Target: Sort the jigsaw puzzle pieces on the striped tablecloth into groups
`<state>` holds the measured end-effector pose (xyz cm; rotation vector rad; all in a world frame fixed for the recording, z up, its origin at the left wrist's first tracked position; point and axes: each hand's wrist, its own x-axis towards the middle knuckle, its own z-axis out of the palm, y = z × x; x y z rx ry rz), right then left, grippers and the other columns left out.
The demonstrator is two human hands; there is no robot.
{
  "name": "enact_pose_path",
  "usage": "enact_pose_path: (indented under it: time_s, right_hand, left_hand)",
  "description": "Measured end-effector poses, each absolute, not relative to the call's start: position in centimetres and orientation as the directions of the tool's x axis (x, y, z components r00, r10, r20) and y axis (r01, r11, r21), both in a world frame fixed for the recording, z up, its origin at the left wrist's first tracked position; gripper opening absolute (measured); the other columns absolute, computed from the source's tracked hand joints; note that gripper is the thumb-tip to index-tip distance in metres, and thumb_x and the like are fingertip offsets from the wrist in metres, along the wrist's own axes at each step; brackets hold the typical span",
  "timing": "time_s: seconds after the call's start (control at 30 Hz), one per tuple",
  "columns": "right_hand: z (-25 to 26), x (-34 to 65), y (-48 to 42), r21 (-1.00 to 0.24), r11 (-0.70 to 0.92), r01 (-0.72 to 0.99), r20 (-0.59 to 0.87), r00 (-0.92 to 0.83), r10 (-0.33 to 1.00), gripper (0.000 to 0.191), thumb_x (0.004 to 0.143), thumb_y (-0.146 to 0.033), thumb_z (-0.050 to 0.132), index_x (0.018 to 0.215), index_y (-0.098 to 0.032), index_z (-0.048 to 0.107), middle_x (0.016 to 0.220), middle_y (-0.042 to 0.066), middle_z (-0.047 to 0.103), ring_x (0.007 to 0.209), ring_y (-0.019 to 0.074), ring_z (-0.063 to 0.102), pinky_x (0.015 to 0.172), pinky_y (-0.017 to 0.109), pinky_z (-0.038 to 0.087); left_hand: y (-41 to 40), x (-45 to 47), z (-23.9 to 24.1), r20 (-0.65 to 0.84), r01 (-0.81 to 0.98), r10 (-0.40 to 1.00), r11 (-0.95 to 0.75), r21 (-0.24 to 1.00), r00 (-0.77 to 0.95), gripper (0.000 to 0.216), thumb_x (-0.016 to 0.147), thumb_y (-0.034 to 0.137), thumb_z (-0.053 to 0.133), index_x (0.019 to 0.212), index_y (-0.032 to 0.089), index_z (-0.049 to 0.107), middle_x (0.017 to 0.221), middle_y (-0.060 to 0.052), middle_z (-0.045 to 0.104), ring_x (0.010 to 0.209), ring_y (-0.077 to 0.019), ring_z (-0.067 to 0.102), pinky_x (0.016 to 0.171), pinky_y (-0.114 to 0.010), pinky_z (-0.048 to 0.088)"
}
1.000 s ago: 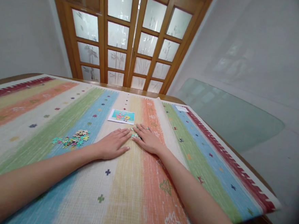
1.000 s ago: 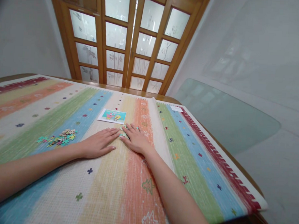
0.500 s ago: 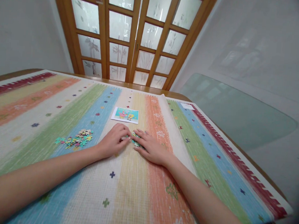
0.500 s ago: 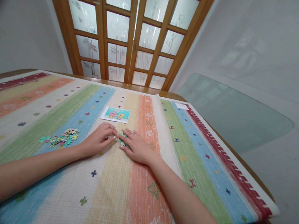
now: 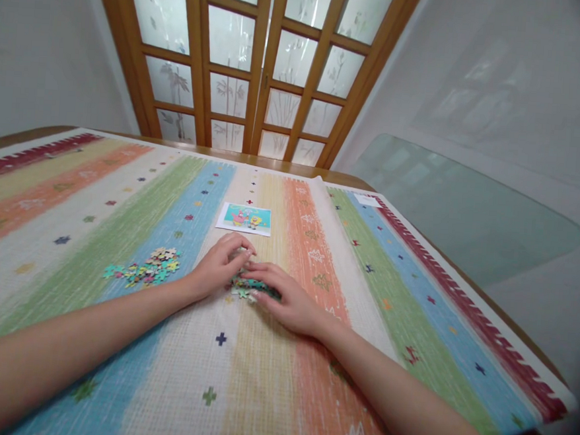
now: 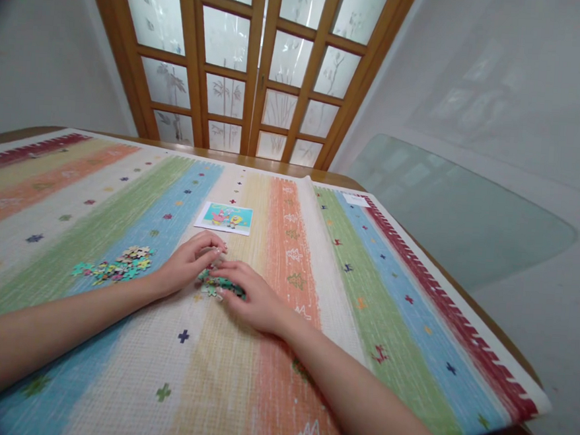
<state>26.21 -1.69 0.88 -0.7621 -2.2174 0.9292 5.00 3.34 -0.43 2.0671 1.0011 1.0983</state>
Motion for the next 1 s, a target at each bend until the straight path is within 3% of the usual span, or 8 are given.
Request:
enact_pose_path:
  time_s: [0.13, 0.23, 0.33, 0.47, 0.67, 0.8, 1.0]
  right_hand:
    - [0.0, 26.8, -0.3, -0.943, 0.309, 0.120, 0.249, -0.362, 0.898, 0.023, 0.095, -0.032, 0.059, 0.114, -0.025, 0.070, 0.115, 0.006, 0.069, 0.112, 0.0204, 0.064, 0.103, 0.042, 0.048]
    - [-0.8, 27.2, 0.5, -0.985, 0.169, 0.013, 0.164, -0.186, 0.969, 0.019, 0.088, -0.032, 0.065, 0.103, -0.024, 0.072, 0.106, 0.004, 0.072, 0.105, 0.0207, 0.065, 0.101, 0.041, 0.047]
    - [-1.4, 27.4, 1.1, -0.991, 0.069, -0.114, 0.079, -0.087, 0.993, 0.022, 0.079, -0.031, 0.071, 0.099, -0.024, 0.073, 0.098, 0.003, 0.073, 0.098, 0.0201, 0.066, 0.100, 0.040, 0.047]
    - [-1.3, 27.3, 1.3, -0.962, -0.027, -0.273, -0.014, -0.049, 0.999, 0.026, 0.071, -0.031, 0.075, 0.095, -0.023, 0.074, 0.092, 0.003, 0.073, 0.094, 0.0193, 0.066, 0.099, 0.040, 0.047]
    - [-0.7, 27.2, 1.1, -0.942, -0.054, -0.331, -0.041, -0.046, 0.998, 0.024, 0.067, -0.029, 0.078, 0.090, -0.023, 0.074, 0.090, 0.002, 0.073, 0.094, 0.0185, 0.067, 0.102, 0.039, 0.046]
    - [-0.5, 27.2, 1.0, -0.942, -0.063, -0.329, -0.051, -0.048, 0.998, 0.026, 0.066, -0.031, 0.079, 0.090, -0.022, 0.074, 0.090, 0.002, 0.074, 0.093, 0.0179, 0.066, 0.101, 0.038, 0.046]
    - [-0.6, 27.3, 1.1, -0.953, -0.072, -0.293, -0.055, -0.066, 0.996, 0.027, 0.068, -0.032, 0.078, 0.092, -0.023, 0.073, 0.091, 0.003, 0.074, 0.093, 0.0187, 0.067, 0.099, 0.039, 0.048]
  left_hand:
    - [3.2, 5.1, -0.6, 0.410, 0.316, 0.805, -0.559, 0.767, 0.429, 0.019, 0.100, 0.033, 0.048, 0.104, 0.020, 0.062, 0.105, -0.006, 0.063, 0.102, -0.0225, 0.061, 0.094, -0.041, 0.049]
    - [2.8, 5.2, -0.8, 0.396, 0.333, 0.766, -0.598, 0.729, 0.507, 0.023, 0.099, 0.027, 0.051, 0.120, 0.021, 0.058, 0.120, -0.009, 0.062, 0.114, -0.0235, 0.060, 0.102, -0.044, 0.049]
    - [2.1, 5.3, -0.4, 0.371, 0.372, 0.668, -0.699, 0.611, 0.646, 0.038, 0.099, 0.026, 0.053, 0.137, 0.023, 0.049, 0.141, -0.011, 0.055, 0.132, -0.0249, 0.051, 0.114, -0.048, 0.041]
    - [1.1, 5.6, 0.2, 0.270, 0.390, 0.526, -0.817, 0.425, 0.807, 0.043, 0.103, 0.030, 0.050, 0.145, 0.023, 0.046, 0.155, -0.012, 0.044, 0.145, -0.0252, 0.039, 0.122, -0.047, 0.033]
    - [0.5, 5.6, 0.3, 0.150, 0.404, 0.450, -0.878, 0.258, 0.881, 0.044, 0.104, 0.024, 0.042, 0.148, 0.025, 0.049, 0.163, -0.009, 0.035, 0.152, -0.0255, 0.029, 0.125, -0.046, 0.024]
    - [0.3, 5.6, 0.3, 0.135, 0.396, 0.434, -0.887, 0.239, 0.891, 0.045, 0.106, 0.030, 0.041, 0.150, 0.023, 0.047, 0.163, -0.010, 0.034, 0.152, -0.0273, 0.028, 0.125, -0.046, 0.022]
    - [0.2, 5.6, 0.1, 0.193, 0.359, 0.431, -0.878, 0.316, 0.882, 0.049, 0.106, 0.037, 0.043, 0.152, 0.020, 0.043, 0.163, -0.010, 0.036, 0.153, -0.0256, 0.027, 0.126, -0.044, 0.021]
